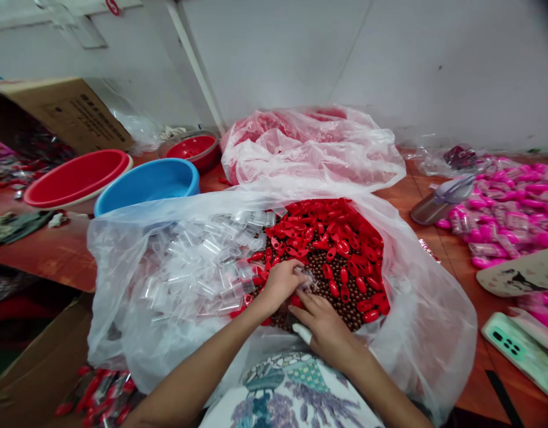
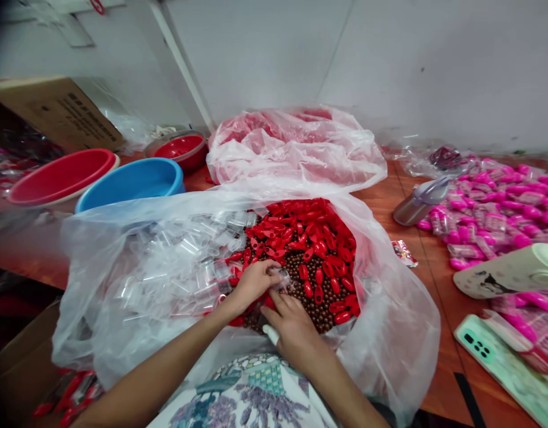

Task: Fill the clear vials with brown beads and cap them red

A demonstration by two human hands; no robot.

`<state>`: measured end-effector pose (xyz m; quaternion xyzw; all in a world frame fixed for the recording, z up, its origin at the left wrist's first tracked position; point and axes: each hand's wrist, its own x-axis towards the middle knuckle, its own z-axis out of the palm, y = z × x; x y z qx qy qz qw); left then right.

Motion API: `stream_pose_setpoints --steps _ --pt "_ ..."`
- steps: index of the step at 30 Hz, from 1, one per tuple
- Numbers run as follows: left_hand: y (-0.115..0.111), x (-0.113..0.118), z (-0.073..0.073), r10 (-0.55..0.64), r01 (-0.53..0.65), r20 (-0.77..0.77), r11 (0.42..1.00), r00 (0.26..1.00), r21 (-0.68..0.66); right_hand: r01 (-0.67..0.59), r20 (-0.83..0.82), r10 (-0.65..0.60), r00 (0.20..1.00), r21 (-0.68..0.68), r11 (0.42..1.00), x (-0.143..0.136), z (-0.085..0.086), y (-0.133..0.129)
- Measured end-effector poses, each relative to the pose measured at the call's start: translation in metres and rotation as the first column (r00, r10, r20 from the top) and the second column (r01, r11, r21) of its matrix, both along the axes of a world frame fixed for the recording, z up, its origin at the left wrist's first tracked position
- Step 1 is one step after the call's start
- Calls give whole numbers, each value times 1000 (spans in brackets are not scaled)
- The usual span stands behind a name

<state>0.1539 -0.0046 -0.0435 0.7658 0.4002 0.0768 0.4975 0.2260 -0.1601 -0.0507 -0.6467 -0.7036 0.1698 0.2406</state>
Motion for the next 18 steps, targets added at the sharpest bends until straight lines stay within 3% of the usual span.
stream_pose_setpoints --steps 5,10,14,18 --pt "-8 17 -9 20 -20 -7 999 1000 -34 204 -119 -194 974 73 976 30 -2 -22" --pt "-18 33 -19 83 -69 90 987 992 -146 456 -109 -445 889 112 883 57 -8 -27" --pt "-26 37 -27 234 -154 202 925 951 -346 542 -77 -537 840 115 832 65 -7 -20" --pt "-28 39 -32 315 -157 268 863 910 -481 583 101 -595 798 124 803 63 -4 -9"
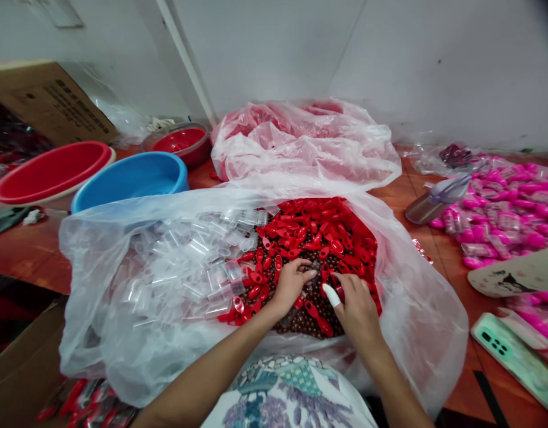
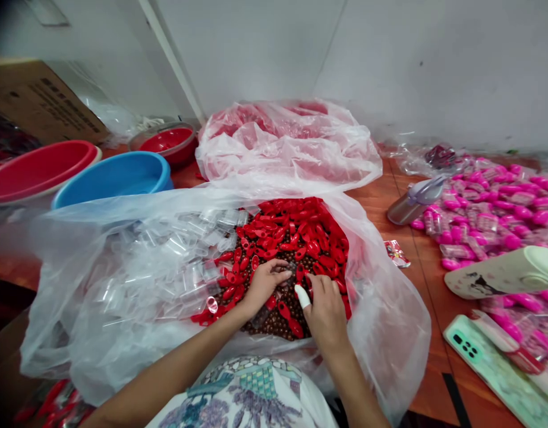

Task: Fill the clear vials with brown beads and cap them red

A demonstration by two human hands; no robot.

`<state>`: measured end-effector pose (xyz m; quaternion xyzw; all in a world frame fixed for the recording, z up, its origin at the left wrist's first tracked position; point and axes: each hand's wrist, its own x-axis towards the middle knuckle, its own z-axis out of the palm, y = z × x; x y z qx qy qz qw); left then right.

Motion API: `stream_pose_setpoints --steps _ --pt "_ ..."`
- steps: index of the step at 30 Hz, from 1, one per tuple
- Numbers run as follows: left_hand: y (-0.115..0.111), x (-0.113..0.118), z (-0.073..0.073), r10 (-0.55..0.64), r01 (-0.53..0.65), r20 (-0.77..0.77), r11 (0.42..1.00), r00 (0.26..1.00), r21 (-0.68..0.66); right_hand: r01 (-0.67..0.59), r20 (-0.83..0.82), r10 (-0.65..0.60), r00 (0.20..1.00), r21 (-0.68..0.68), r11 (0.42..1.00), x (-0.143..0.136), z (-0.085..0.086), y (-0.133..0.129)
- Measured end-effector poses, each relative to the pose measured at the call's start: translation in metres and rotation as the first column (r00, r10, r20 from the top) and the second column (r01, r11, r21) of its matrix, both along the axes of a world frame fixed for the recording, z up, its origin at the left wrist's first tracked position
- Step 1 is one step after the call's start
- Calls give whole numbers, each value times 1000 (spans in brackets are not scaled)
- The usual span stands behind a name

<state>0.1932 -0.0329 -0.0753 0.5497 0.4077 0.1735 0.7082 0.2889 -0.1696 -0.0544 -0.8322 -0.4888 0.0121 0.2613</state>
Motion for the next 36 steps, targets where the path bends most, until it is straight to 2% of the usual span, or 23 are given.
stream_pose_setpoints --steps 4,9,14,17,20,22,25,30,33,36 --pt "3 2 -1 40 -40 82 999 996 -4 25 147 -6 989 -127 992 -5 1 7" --pt "5 0 4 28 -23 69 996 997 -81 43 150 -20 989 -151 988 -7 2 8" --pt "4 -6 10 20 -6 74 982 997 -190 45 23 -45 999 -6 999 -2 0 4" --pt "6 -11 15 21 4 87 959 996 -282 76 -143 -60 988 111 991 1 1 -1" --pt "8 -20 22 15 35 134 930 991 -367 173 -339 -87 937 231 958 3 3 -6" --pt "8 -27 27 17 55 167 906 986 -419 271 -547 -88 833 265 925 3 5 -7" --pt "6 -38 35 3 89 194 882 981 -463 381 -824 -54 564 202 902 2 8 -6" --pt "1 -55 47 -63 196 272 847 960 -494 461 -978 109 179 181 869 0 11 0" --pt "-2 -62 48 -54 220 325 838 944 -500 476 -984 166 61 174 862 -2 14 2" --pt "-3 -64 45 -27 216 359 841 933 -496 448 -983 175 45 177 876 -4 17 2"
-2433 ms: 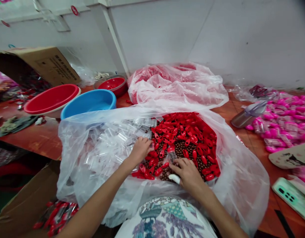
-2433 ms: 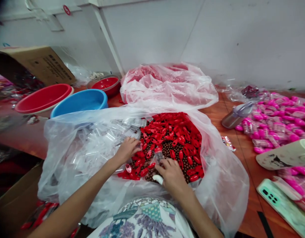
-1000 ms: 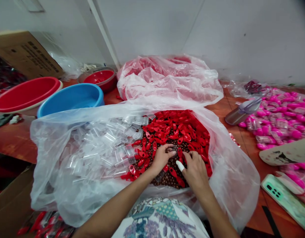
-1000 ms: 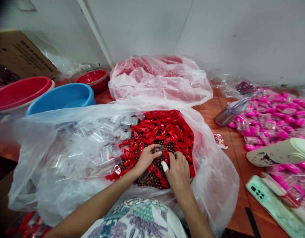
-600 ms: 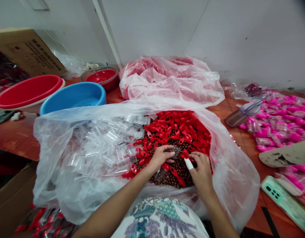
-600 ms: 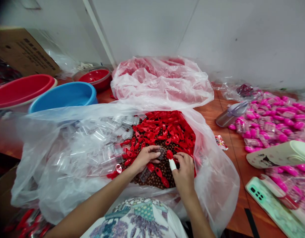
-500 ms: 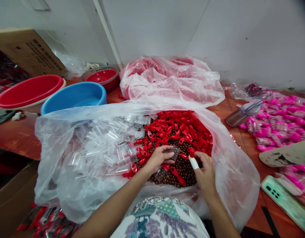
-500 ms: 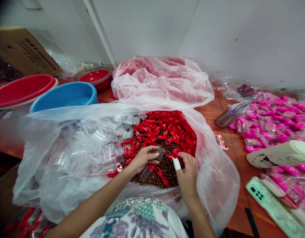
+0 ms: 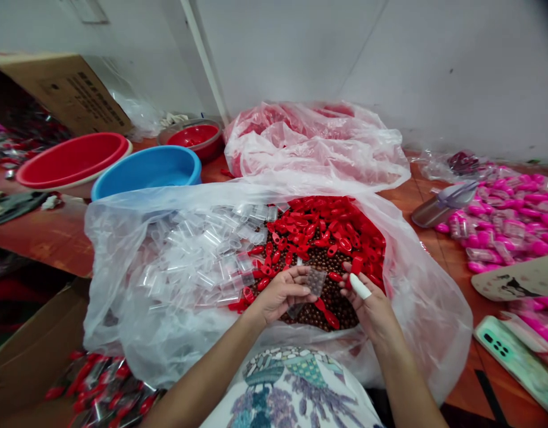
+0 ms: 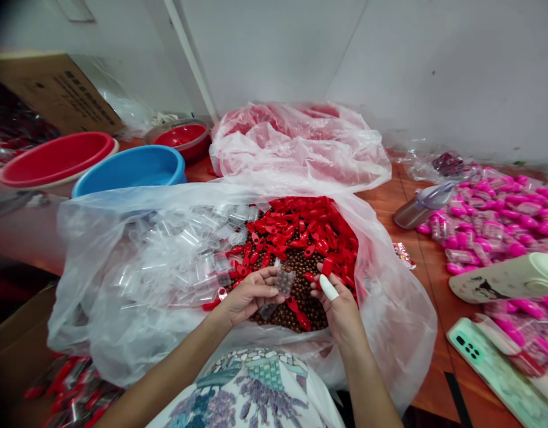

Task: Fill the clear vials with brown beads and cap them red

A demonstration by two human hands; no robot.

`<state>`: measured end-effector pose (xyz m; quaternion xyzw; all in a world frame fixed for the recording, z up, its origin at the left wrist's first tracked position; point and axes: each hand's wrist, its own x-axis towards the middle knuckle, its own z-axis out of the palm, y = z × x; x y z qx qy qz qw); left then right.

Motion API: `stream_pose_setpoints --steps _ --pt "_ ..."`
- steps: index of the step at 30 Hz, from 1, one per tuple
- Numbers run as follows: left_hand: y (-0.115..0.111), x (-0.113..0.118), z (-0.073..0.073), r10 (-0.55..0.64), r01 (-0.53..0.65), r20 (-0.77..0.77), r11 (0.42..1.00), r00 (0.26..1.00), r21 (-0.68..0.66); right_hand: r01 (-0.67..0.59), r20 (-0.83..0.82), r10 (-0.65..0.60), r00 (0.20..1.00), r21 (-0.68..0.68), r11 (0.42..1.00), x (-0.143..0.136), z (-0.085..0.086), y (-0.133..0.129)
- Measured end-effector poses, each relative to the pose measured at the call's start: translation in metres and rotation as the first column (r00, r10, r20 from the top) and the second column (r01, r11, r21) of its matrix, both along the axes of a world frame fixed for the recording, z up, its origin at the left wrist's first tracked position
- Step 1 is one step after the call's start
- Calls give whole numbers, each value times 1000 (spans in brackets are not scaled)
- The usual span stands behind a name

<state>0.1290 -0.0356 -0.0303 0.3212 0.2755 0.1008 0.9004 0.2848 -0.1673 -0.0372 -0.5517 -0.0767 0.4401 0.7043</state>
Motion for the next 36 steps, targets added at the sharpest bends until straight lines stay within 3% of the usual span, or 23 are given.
stream_pose_setpoints --steps 7,12,15,20,30,36 --pt "0 1 -5 31 -31 7 998 1000 63 -84 172 97 980 -84 993 -7 -1 3" --pt "0 0 -4 12 -10 -42 999 999 43 -162 436 180 882 -78 984 -11 8 8" --pt "0 -2 -3 0 1 -64 1000 998 16 -259 506 268 820 -89 962 -11 15 14" --pt "0 -5 -1 -34 35 -39 999 999 24 -400 531 395 750 -113 910 -8 14 19" --pt "-1 -8 2 -54 55 -35 998 998 28 -321 521 337 784 -124 939 -12 4 18" --pt "-1 -10 -1 -67 68 -35 996 997 49 -416 517 418 747 -128 900 -11 10 19"
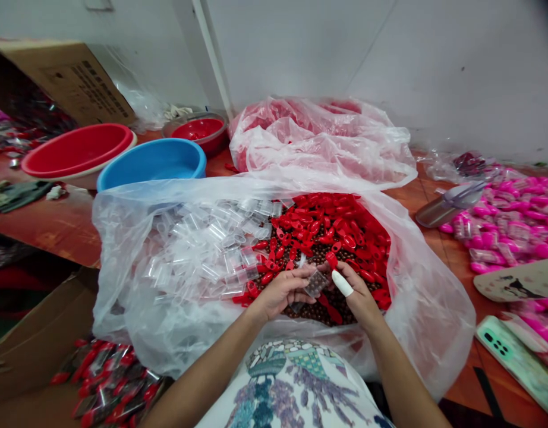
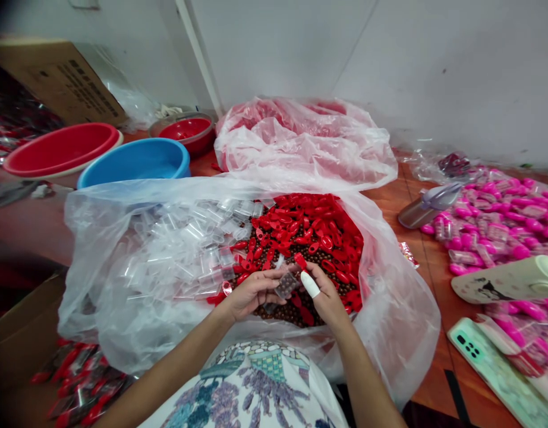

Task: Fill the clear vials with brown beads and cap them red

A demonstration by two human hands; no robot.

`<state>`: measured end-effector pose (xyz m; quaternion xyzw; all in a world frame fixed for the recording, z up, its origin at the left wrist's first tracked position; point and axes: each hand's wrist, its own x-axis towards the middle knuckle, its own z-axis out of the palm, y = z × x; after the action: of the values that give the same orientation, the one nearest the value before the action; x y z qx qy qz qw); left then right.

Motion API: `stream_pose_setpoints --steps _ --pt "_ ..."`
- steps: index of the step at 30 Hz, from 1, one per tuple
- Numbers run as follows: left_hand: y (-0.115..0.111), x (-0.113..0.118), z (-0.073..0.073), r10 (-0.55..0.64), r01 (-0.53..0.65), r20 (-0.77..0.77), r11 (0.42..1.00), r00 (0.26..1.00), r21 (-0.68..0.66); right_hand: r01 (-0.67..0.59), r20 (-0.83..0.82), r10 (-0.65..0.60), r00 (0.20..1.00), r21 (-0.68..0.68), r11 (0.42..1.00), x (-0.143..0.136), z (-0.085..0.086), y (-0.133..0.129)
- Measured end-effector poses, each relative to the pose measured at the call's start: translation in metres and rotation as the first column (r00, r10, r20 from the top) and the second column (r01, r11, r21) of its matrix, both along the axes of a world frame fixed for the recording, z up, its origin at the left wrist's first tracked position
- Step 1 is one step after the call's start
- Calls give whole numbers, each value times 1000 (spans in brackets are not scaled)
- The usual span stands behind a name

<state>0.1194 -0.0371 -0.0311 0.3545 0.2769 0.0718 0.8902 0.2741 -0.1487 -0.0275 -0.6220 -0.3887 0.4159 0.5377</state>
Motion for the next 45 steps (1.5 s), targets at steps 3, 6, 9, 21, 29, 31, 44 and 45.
stream_pose_setpoints --steps 3,6,9,21,29,31,44,45 --pt "0 -2 -2 -17 17 6 1000 1000 5 4 36 -3 999 -15 1000 1 -1 -1" --pt "0 -3 -5 -31 31 -6 999 1000 10 16 75 -17 997 6 1000 4 -2 -2" --pt "-1 -3 -7 -53 53 -24 998 998 13 20 118 -21 993 13 1000 7 -3 -4" --pt "0 -4 -10 -34 34 -19 999 999 21 -4 65 0 998 49 999 6 -10 -7" --pt "0 -5 -11 -28 28 -8 1000 1000 13 -15 91 9 996 66 998 6 -13 -8" --pt "-1 -6 -10 -28 28 -2 1000 1000 11 -14 100 8 995 60 998 5 -12 -7" --pt "-3 -5 -1 -10 10 -14 1000 1000 -4 29 85 -32 996 33 999 4 -9 -9" --pt "-3 -5 -2 -14 14 -13 1000 1000 -5 29 79 -31 996 35 999 4 -10 -9"
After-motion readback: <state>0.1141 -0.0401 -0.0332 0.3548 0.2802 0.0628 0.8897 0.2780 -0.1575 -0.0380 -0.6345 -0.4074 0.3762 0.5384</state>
